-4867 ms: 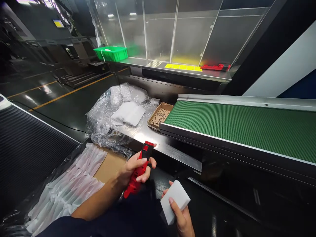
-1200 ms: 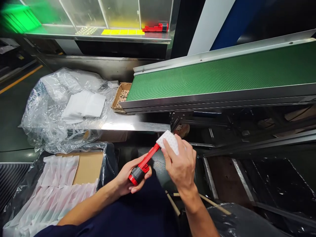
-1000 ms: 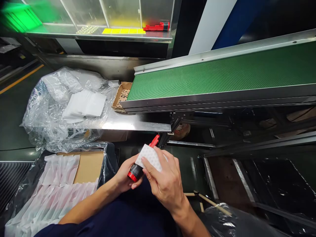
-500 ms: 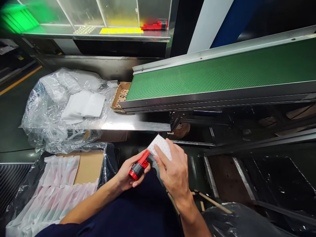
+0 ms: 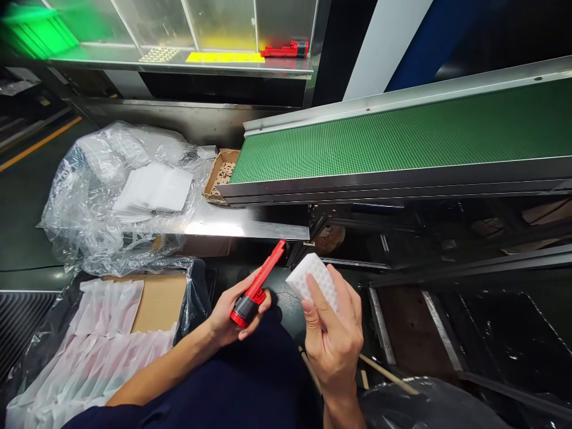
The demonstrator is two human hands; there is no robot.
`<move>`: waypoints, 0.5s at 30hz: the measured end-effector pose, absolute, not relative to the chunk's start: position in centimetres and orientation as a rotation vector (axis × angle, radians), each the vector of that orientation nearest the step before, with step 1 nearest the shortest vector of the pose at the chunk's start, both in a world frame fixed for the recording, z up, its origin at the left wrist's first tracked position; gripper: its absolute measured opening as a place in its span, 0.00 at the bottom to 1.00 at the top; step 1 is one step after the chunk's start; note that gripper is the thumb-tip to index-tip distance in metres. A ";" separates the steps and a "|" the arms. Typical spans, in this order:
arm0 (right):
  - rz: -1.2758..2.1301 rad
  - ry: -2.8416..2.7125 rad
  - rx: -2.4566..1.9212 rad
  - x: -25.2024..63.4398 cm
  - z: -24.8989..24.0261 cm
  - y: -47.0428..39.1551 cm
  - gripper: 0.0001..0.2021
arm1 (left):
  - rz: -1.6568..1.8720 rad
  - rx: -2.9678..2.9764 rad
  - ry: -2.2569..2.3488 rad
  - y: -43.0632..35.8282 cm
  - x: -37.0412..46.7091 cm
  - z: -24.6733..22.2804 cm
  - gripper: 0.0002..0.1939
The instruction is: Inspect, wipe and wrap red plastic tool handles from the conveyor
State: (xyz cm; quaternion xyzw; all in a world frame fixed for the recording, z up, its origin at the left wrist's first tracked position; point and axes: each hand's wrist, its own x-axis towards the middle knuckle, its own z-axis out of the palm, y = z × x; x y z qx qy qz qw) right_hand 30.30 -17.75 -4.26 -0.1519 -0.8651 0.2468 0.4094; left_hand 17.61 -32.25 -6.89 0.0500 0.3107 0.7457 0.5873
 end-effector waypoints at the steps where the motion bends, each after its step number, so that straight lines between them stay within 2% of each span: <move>1: 0.620 -2.189 -0.354 30.4 -4.3 -17.8 0.22 | 1.740 0.122 0.720 -32.2 17.6 -6.8 0.29; 8: 0.652 -2.323 -0.004 29.8 -4.4 -19.4 0.16 | 1.804 0.064 0.776 -31.8 18.1 -6.2 0.32; 15: 0.655 -2.403 0.022 28.7 -4.5 -20.4 0.15 | 1.786 -0.084 0.900 -31.6 18.0 -6.7 0.33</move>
